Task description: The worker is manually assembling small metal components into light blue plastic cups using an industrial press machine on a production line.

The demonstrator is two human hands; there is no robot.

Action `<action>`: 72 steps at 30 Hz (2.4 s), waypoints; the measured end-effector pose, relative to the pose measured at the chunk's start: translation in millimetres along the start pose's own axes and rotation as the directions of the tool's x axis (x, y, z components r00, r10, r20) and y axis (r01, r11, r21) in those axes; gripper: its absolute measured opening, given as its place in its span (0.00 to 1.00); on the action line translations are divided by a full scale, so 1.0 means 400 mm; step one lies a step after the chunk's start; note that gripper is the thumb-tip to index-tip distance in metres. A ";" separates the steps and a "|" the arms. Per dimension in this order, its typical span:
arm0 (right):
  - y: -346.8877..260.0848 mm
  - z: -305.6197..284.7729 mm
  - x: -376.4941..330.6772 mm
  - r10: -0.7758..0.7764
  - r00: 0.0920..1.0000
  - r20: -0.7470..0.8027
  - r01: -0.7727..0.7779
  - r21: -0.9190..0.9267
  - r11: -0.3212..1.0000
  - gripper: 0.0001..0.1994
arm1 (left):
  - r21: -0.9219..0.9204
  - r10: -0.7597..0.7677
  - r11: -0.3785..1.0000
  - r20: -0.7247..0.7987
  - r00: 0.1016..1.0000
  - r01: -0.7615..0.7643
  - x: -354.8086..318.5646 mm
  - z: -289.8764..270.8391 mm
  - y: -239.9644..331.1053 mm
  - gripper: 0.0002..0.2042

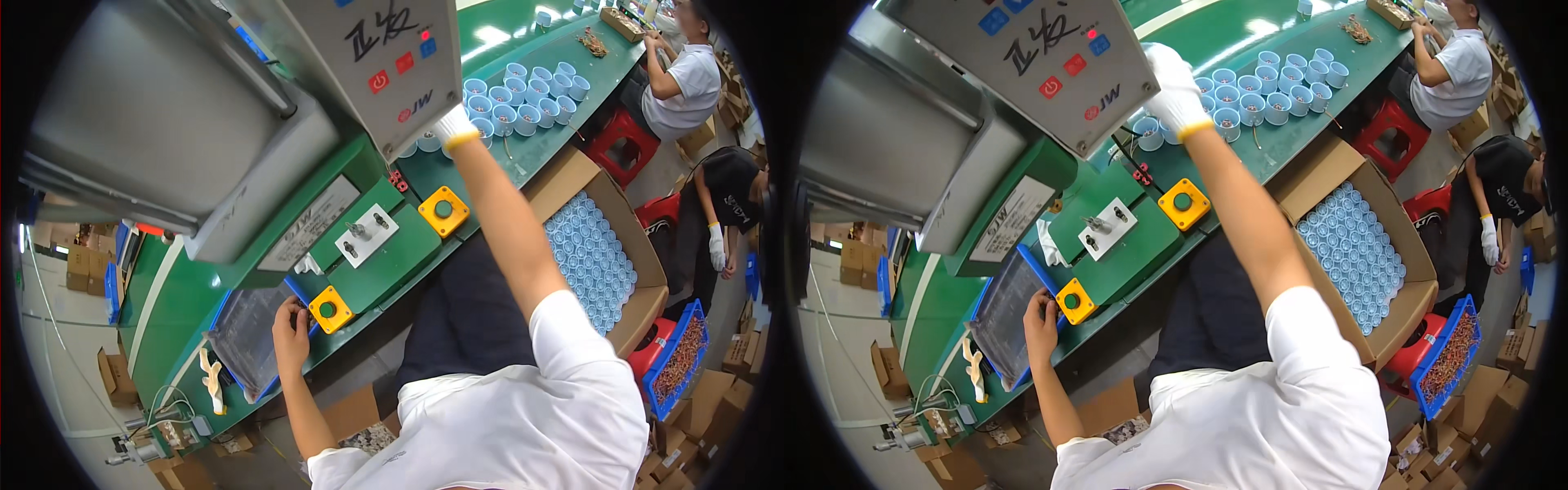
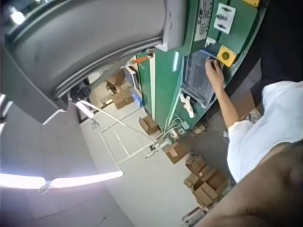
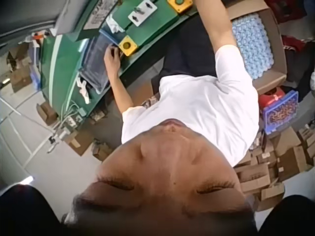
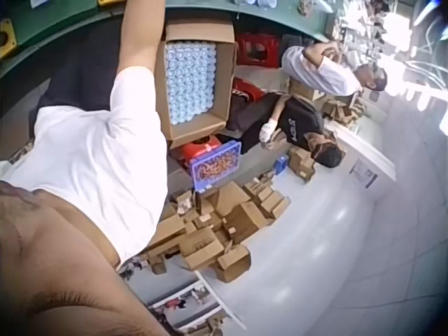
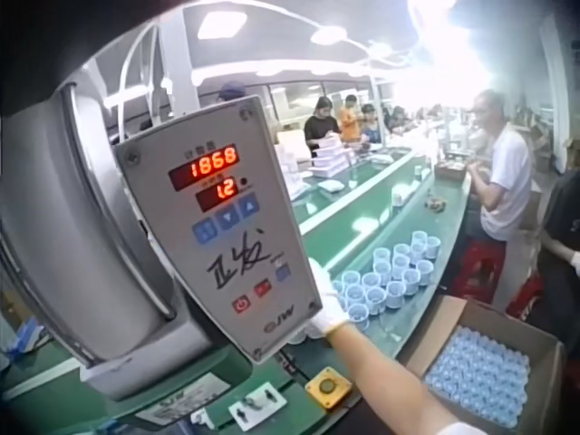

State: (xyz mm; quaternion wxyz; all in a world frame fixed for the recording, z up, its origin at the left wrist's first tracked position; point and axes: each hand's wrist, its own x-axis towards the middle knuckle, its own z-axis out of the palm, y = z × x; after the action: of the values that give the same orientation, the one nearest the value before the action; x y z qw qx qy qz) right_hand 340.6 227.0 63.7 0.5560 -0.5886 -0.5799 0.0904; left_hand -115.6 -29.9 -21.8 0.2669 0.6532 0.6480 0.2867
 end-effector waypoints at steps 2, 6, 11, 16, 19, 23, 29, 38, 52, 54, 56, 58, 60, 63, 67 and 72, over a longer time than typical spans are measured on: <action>0.068 0.059 0.151 0.174 0.970 0.171 -0.156 -0.116 0.981 0.18 | -0.017 0.011 1.000 -0.026 1.000 -0.012 -0.008 0.000 -0.021 0.03; 0.246 0.118 0.251 -0.036 0.924 0.382 0.258 -0.551 0.793 0.22 | 0.011 0.082 0.997 -0.026 0.996 -0.082 0.012 0.012 0.003 0.03; 0.187 0.134 0.175 -0.192 0.903 0.385 0.344 -0.377 0.860 0.21 | 0.143 0.065 0.988 -0.079 0.995 -0.053 -0.022 -0.010 0.025 0.05; 0.306 0.068 0.167 -0.367 0.775 0.514 0.602 -0.427 0.675 0.19 | 0.102 0.107 0.990 -0.043 0.993 -0.102 0.027 0.012 0.043 0.07; 0.085 0.010 0.086 -0.201 0.931 0.305 0.245 -0.111 0.963 0.19 | 0.171 0.158 0.976 -0.107 0.982 -0.138 -0.014 0.003 -0.023 0.06; -0.011 -0.132 -0.044 -0.594 0.801 0.072 0.597 -0.029 0.802 0.20 | 0.137 0.085 0.987 -0.039 0.996 -0.078 0.004 0.007 -0.001 0.05; 0.009 -0.125 -0.098 -0.527 0.848 0.045 0.529 -0.032 0.848 0.22 | 0.045 0.045 0.998 -0.033 0.998 -0.043 0.006 0.004 -0.012 0.03; 0.263 0.235 0.166 -0.182 0.861 0.475 0.434 -0.500 0.749 0.12 | 0.060 0.041 0.997 -0.015 0.999 -0.040 0.025 0.021 0.022 0.03; 0.076 -0.032 -0.126 -0.517 0.709 0.480 0.693 -0.332 0.640 0.08 | 0.071 0.055 0.996 -0.071 0.996 -0.050 0.006 0.013 -0.020 0.04; 0.035 -0.067 -0.165 -0.368 0.838 0.403 0.498 -0.288 0.818 0.08 | 0.024 0.045 0.999 -0.058 0.997 -0.044 -0.002 0.007 -0.030 0.04; -0.048 -0.120 -0.227 -0.302 0.950 0.083 0.301 0.026 0.953 0.06 | -0.008 0.040 0.999 -0.070 0.997 -0.041 0.000 0.018 -0.008 0.04; -0.151 -0.146 -0.351 -0.010 1.000 0.004 0.007 0.522 0.853 0.11 | 0.034 0.053 0.998 -0.097 0.994 -0.050 -0.010 0.013 -0.010 0.05; -0.218 -0.108 -0.453 0.035 0.998 0.045 -0.056 0.647 0.760 0.19 | 0.070 0.084 0.995 -0.097 0.992 -0.077 -0.009 0.025 -0.013 0.05; -0.328 -0.097 -0.454 -0.134 0.956 0.261 -0.008 0.479 0.878 0.26 | 0.048 0.074 0.996 -0.124 0.990 -0.069 -0.010 0.004 -0.004 0.05; -0.309 -0.036 -0.438 -0.332 0.920 0.208 0.315 0.108 0.943 0.29 | 0.015 0.031 0.999 -0.099 0.995 -0.030 0.002 0.012 -0.012 0.05; -0.282 -0.020 -0.449 -0.447 0.886 0.122 0.439 0.083 0.895 0.31 | -0.010 0.001 1.000 -0.105 0.994 -0.002 -0.006 0.018 -0.025 0.05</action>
State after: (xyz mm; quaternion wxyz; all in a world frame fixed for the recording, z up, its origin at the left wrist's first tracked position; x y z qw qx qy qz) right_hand 224.8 49.3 55.7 0.5359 -0.4180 -0.7333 0.0172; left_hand -117.5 -31.9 -34.0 0.2355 0.6363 0.6592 0.3241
